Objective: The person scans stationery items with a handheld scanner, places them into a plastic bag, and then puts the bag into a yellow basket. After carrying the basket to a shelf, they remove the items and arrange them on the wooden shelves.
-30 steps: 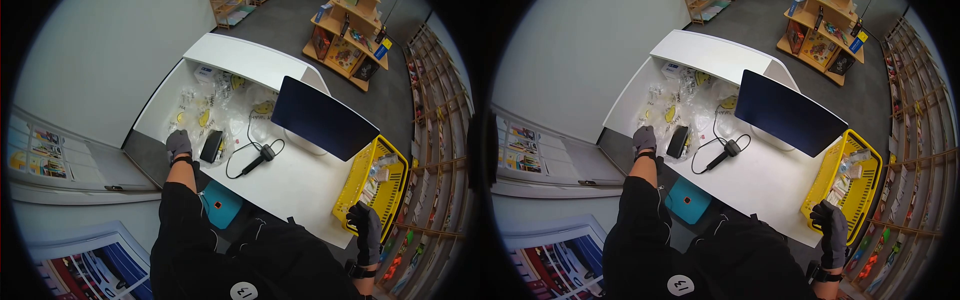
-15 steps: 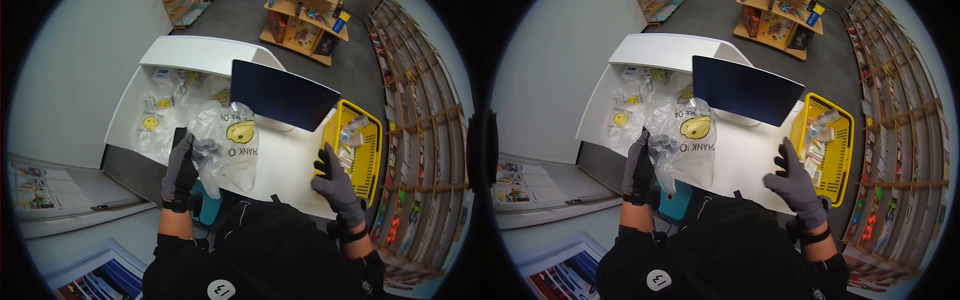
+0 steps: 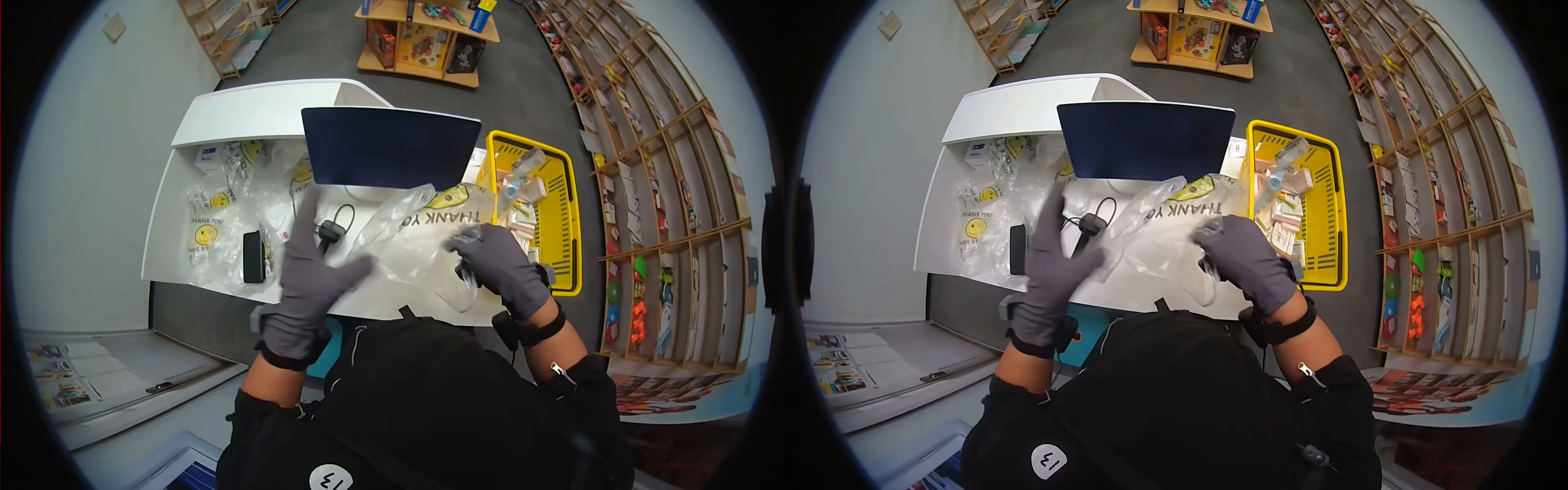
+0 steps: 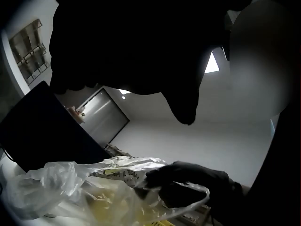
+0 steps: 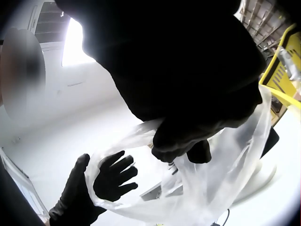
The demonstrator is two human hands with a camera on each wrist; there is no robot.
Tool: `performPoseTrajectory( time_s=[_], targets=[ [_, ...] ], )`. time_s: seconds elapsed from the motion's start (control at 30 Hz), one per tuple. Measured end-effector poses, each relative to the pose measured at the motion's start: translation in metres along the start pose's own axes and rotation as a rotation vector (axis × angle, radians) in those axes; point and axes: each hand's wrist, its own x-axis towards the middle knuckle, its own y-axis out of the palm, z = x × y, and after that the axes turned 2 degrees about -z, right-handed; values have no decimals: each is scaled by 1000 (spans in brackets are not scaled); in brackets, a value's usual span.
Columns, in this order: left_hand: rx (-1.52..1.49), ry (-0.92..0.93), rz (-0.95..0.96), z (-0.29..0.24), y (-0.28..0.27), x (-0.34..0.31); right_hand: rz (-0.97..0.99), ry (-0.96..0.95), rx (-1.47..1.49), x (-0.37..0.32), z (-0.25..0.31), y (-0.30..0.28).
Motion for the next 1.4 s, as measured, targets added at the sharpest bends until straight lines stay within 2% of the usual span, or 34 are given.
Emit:
performPoseTrajectory(
  time_s=[0.07, 0.1, 0.23, 0.3, 0.37, 0.4, 0.47, 0.5, 0.57, 0.63, 0.67, 0.7, 0.73, 0.8, 0.83, 0.93, 0.97, 1.03, 1.07, 1.1, 1.13, 1.2, 1.23, 1.3, 1.33, 1.37, 1.4],
  targets=[
    [306, 478, 286, -23, 22, -7, 63, 66, 1, -3, 20, 7],
    [305, 478, 284, -21, 23, -4, 96, 91, -1, -6, 28, 7],
    [608, 215, 514, 19, 36, 36, 219, 102, 84, -23, 43, -12],
    [678, 152, 577, 38, 37, 49, 180, 101, -9, -18, 31, -31],
    [-167, -354, 662, 63, 24, 54, 155, 109, -105, -16, 7, -41],
    [-594, -598, 664, 66, 21, 53, -35, -29, -409, -14, -13, -39],
    [-624, -603, 678, 64, 23, 48, -434, -318, -1012, -10, -37, -36],
    [-656, -608, 687, 61, 25, 45, -437, -318, -1014, -13, -27, -35],
    [-691, -618, 693, 54, 30, 42, -505, -590, -534, -31, 15, -29],
    [-637, -625, 727, 42, 35, 39, -140, -695, -381, -57, 51, -23],
    [-608, -624, 748, 38, 38, 40, -144, -691, -381, -58, 54, -7],
    [-607, -621, 754, 40, 41, 43, -48, -657, -574, -55, 52, 12],
    [-439, -558, 809, 45, 46, 46, 51, -615, -764, -48, 46, 29],
    [-106, -420, 902, 53, 54, 49, -47, -719, -805, 4, 6, 58],
    [-106, -418, 904, 54, 54, 48, -40, -758, -740, 39, -22, 71],
    [-455, -539, 1011, 56, 51, 41, -60, -789, -707, 74, -58, 87],
    [-453, -540, 1008, 65, 48, 41, -86, -774, -736, 76, -63, 90],
    [-392, -248, 978, 100, 35, 46, -111, -759, -763, 73, -54, 89],
    [-360, -104, 961, 117, 29, 49, 40, -621, -748, 68, -44, 84],
    [-360, -107, 962, 131, 21, 54, 188, -481, -728, 61, -29, 77],
    [-367, -291, 910, 143, 13, 63, 333, -339, -705, 57, -21, 74],
    [-374, -652, 784, 152, 3, 75, 367, -358, -738, 54, -19, 76],
    [-375, -651, 783, 149, 4, 77, 399, -377, -770, 53, -18, 77],
    [47, -600, 767, 133, 7, 77, 429, -397, -804, 56, -16, 80],
    [256, -571, 751, 121, 9, 76, 415, -350, -804, 59, -17, 84],
    [253, -569, 747, 109, 11, 74, 397, -306, -807, 66, -17, 88],
    [394, -191, 560, 97, 14, 69, 381, -259, -807, 72, -20, 92]
  ],
)
